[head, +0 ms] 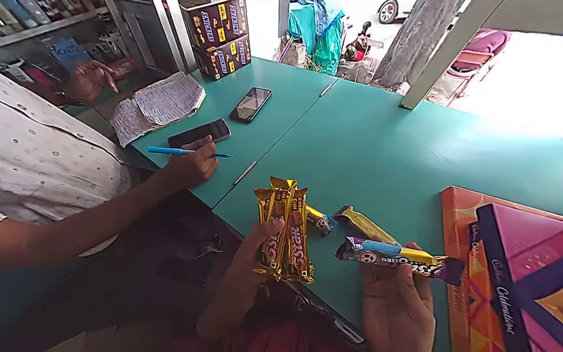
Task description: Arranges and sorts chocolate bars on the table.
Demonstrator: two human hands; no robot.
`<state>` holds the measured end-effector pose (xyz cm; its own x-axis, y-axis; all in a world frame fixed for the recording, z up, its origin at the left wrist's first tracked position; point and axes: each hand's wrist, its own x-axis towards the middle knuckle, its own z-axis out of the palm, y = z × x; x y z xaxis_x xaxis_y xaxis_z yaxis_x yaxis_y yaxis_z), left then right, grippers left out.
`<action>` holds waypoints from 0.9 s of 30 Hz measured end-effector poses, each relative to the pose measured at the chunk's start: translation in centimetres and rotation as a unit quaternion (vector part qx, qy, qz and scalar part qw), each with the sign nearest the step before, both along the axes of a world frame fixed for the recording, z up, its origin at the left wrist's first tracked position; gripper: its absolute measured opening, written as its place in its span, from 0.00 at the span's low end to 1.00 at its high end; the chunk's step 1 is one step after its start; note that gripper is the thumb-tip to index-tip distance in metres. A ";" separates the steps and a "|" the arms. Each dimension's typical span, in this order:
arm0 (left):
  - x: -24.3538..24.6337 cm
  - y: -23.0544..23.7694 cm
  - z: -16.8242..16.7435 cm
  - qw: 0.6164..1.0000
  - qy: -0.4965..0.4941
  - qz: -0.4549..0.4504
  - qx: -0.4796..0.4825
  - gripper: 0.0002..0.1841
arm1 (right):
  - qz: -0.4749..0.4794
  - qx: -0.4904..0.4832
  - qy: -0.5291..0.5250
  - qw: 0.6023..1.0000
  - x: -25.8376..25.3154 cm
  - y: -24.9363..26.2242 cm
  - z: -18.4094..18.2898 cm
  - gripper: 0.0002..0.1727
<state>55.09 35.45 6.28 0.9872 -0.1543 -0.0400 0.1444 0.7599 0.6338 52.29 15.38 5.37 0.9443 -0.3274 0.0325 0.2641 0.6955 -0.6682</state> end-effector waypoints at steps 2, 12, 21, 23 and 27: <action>0.9 0.1 0.1 0.999 0.007 -0.026 -0.023 0.22 | 0.005 -0.004 -0.020 1.000 -0.1 -0.2 -0.3 0.16; 2.7 1.3 -1.1 0.981 -0.014 -0.150 -0.123 0.31 | -0.042 -0.045 -0.006 0.998 -0.2 -0.3 -0.3 0.14; 0.7 3.4 -1.2 0.978 -0.034 -0.159 -0.131 0.33 | -0.026 -0.098 -0.108 0.989 -0.5 -0.5 0.2 0.23; 0.4 3.3 -1.2 0.976 -0.051 -0.162 -0.135 0.32 | -0.026 -0.168 -0.161 0.972 -0.4 -0.7 -0.2 0.20; -0.2 1.8 -1.2 0.969 -0.063 -0.194 -0.143 0.33 | -0.014 -0.299 -0.270 0.915 -0.2 -0.1 -0.1 0.16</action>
<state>54.87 37.30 5.04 0.8471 -0.5014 0.1761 0.3893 0.8111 0.4366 52.05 15.30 5.31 0.7292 -0.1224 0.6733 0.6804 0.2353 -0.6941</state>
